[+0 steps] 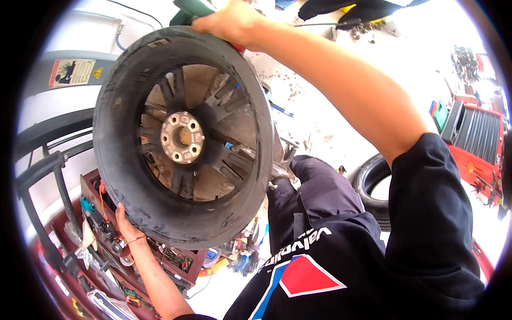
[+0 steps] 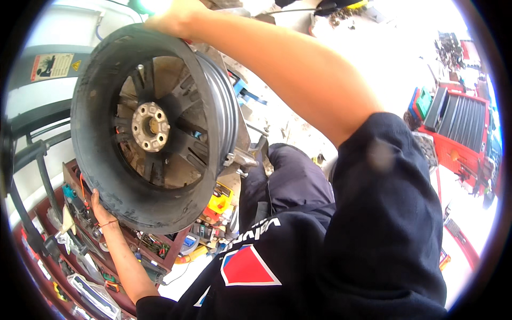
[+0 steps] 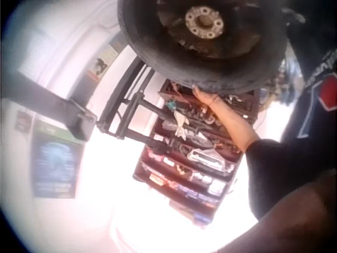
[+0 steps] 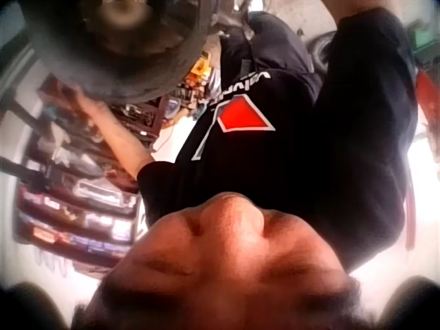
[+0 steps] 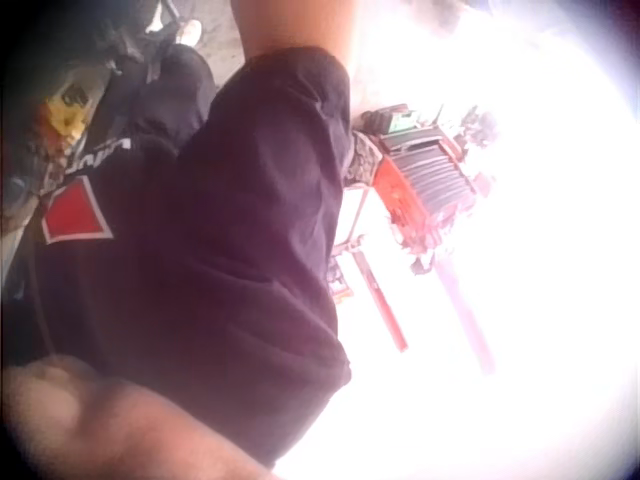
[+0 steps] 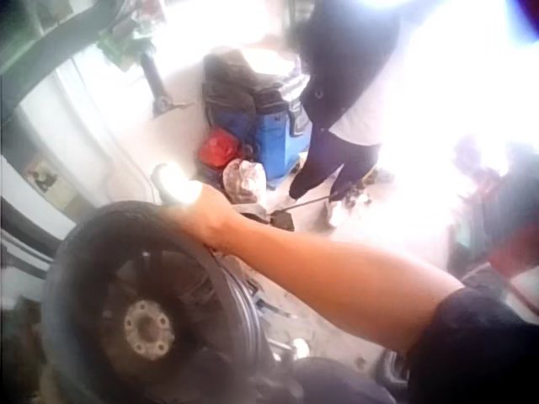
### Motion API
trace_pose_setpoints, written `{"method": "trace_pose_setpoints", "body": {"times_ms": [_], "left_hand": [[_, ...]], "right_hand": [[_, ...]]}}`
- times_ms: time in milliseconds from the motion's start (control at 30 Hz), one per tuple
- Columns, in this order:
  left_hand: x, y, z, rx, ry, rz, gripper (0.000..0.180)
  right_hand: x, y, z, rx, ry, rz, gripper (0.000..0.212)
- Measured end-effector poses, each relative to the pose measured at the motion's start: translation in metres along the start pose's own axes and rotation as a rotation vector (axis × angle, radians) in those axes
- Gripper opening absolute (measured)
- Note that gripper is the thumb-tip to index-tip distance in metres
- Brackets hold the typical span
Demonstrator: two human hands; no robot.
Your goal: The person mounts a car wheel rim onto a tire changer machine and uses a handheld angle grinder to grind the rim's surface. The person rotates the rim to access different areas while grinding.
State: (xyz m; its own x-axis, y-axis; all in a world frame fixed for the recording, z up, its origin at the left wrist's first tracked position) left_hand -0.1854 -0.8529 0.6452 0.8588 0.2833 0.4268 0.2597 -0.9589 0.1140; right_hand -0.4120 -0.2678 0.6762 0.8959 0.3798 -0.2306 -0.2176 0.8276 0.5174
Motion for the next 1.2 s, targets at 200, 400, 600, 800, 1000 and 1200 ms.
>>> {"method": "trace_pose_setpoints", "body": {"times_ms": [200, 400, 600, 800, 1000, 1200], "left_hand": [[0.005, -0.007, -0.005, -0.056, -0.034, 0.018, 0.048], [0.013, -0.009, -0.01, -0.32, -0.006, -0.148, 0.06], [0.025, -0.016, -0.003, -0.388, 0.068, -0.234, 0.069], [0.025, -0.022, -0.001, -0.446, 0.013, -0.3, 0.055], [0.028, -0.025, -0.005, -0.684, -0.076, -0.387, 0.06], [0.032, -0.028, -0.011, -0.823, -0.142, -0.435, 0.058]], "right_hand": [[0.025, 0.017, 0.022, -0.167, -0.37, 0.018, 0.048], [0.097, 0.053, -0.009, -0.182, -0.328, -0.272, 0.056], [0.29, -0.006, -0.05, -0.365, -0.89, -0.232, 0.052], [0.41, -0.083, -0.03, -0.798, -1.303, -0.176, 0.017], [0.408, -0.105, -0.012, -0.762, -1.293, 0.096, 0.017], [0.409, -0.104, 0.0, -0.713, -1.237, 0.077, 0.016]]}}
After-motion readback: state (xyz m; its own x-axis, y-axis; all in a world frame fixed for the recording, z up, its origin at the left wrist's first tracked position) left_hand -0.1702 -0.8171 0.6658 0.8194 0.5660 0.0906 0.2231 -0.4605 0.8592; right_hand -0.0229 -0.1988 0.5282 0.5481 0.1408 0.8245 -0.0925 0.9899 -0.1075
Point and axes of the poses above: each hand's wrist, its own x-axis away from the middle knuckle, its own y-axis out of the back of the hand, z = x × y, the point moved 5 cm from there along -x, towards the middle knuckle, and after that the axes turned 13 degrees about z, right-handed, at the moved point
